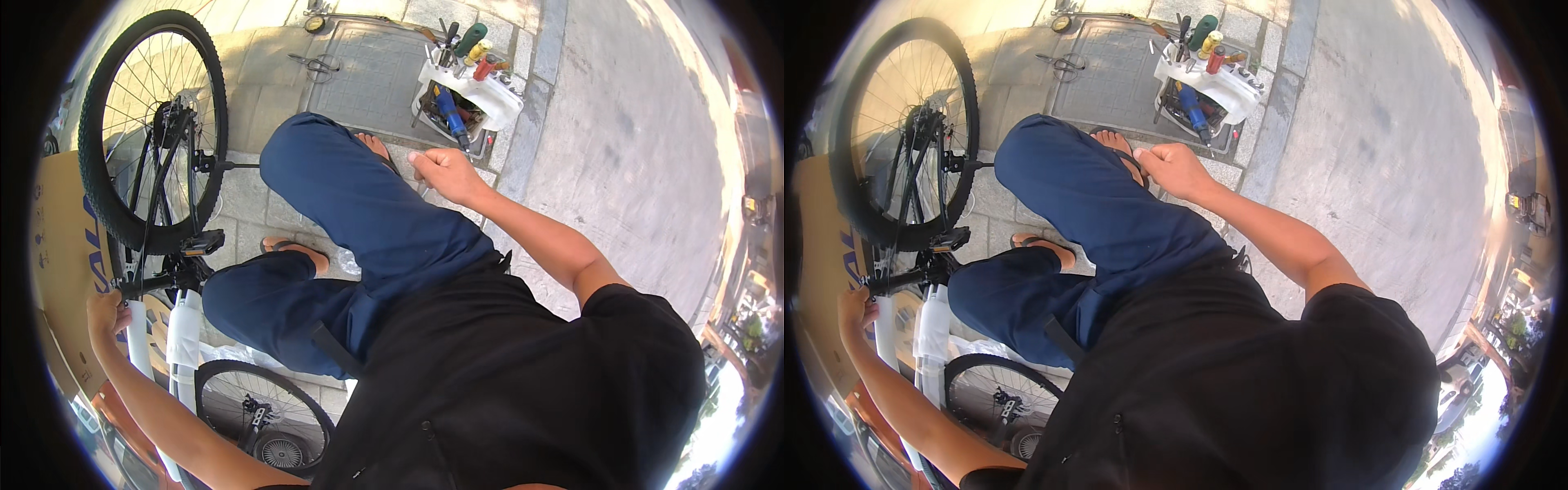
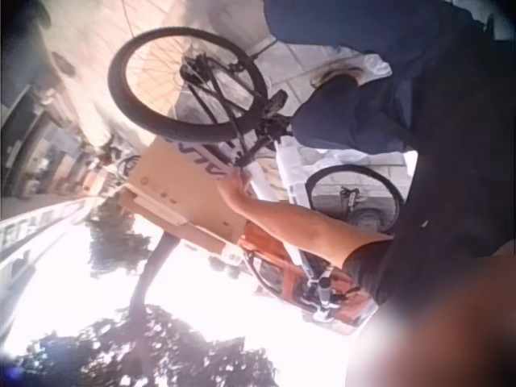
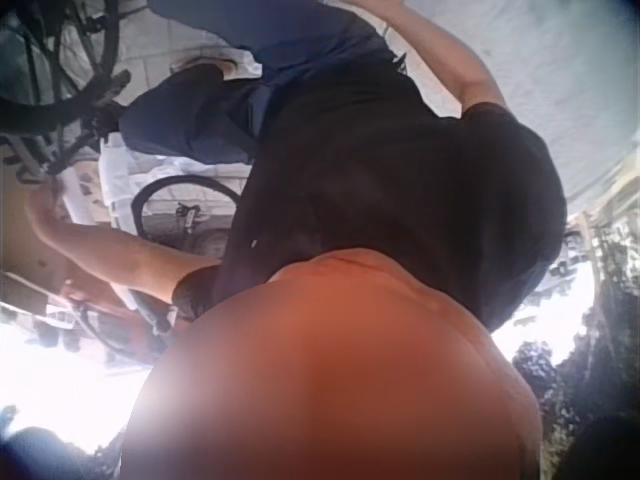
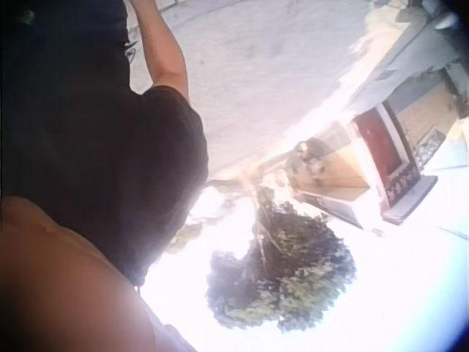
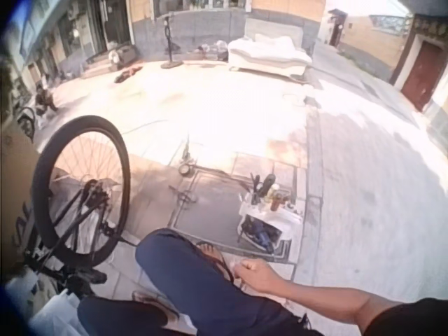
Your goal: The person assembles a bicycle by attaching the seat post and saddle. They use pliers to tighten a bolt on the seat post and then secure the saddle onto the post.
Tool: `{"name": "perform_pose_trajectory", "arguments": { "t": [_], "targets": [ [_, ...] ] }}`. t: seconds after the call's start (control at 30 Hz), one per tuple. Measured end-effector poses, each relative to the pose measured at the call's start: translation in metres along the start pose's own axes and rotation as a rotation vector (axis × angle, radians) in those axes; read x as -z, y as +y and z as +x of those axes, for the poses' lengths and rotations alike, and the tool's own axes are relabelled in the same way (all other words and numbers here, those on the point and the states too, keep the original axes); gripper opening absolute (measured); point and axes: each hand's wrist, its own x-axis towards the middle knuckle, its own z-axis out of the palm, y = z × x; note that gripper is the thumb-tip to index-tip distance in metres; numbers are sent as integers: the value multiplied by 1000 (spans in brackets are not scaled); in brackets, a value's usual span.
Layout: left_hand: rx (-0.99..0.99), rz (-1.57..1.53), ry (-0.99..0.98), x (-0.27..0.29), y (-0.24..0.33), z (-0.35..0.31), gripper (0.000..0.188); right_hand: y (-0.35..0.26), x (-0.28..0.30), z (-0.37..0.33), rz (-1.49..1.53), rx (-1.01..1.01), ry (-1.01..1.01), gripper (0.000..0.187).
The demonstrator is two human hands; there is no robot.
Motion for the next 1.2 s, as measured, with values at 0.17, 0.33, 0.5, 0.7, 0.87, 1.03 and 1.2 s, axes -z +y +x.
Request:
{"name": "perform_pose_trajectory", "arguments": {
  "t": [0.17, 0.33, 0.5, 0.7, 0.87, 1.03, 1.2],
  "targets": [
    [-15, -178, 2, -5, -1, -9, 21, 66, -11, -5, 121, -217, -53, 47],
    [-52, -264, -28, -10, -3, -33, 22, 56, -15, -3, 108, -145, -38, 44],
    [-74, -308, 78, -17, 13, -54, 24, -1, -13, -8, 76, 87, -21, 35],
    [-143, -228, 164, -27, 7, -37, 32, -63, -32, -29, -35, 533, 104, 26],
    [-356, 67, 214, -35, -26, 2, 42, -103, -47, -39, -239, 849, 118, 18],
    [-145, -364, 139, -21, -23, -17, 23, -130, -53, 1, -406, 922, 230, 21],
    [-180, -298, 254, -24, 2, -55, 25, -125, -57, 17, -592, 996, 279, 23]
  ]
}}
